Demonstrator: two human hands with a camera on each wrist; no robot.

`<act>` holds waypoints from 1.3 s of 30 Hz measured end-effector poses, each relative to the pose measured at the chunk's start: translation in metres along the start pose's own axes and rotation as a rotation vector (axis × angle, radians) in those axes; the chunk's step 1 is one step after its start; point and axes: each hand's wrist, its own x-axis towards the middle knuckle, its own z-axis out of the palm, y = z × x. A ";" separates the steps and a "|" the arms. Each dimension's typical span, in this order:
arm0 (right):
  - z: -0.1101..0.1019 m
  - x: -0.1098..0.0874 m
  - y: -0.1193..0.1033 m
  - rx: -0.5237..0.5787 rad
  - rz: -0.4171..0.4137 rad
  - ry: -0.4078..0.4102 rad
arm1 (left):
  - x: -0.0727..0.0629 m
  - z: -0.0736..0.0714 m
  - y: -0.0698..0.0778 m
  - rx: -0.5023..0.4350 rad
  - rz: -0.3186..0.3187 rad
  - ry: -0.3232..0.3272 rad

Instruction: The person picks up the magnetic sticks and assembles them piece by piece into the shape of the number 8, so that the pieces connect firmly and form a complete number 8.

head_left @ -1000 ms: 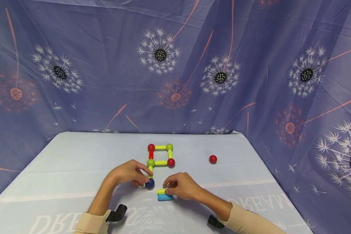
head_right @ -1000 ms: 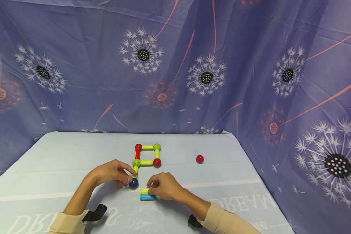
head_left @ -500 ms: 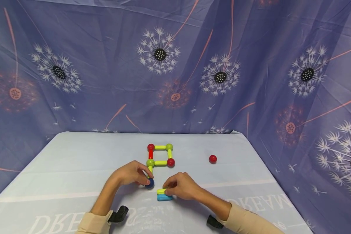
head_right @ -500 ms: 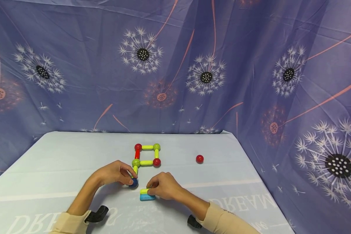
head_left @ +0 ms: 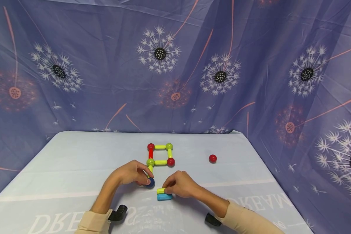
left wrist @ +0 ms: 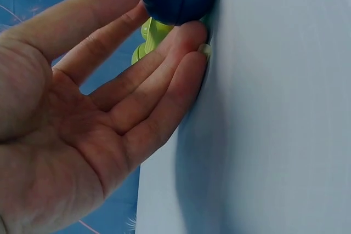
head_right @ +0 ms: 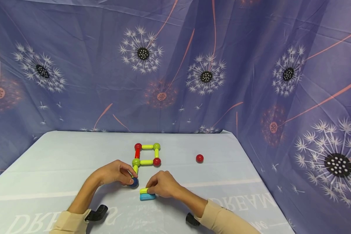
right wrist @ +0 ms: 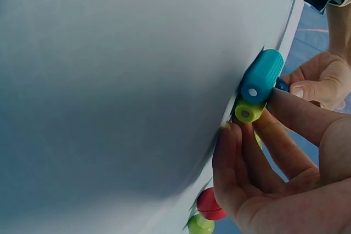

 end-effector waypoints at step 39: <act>-0.001 0.020 -0.002 -0.028 -0.019 0.131 | 0.000 -0.001 -0.002 -0.021 0.037 -0.019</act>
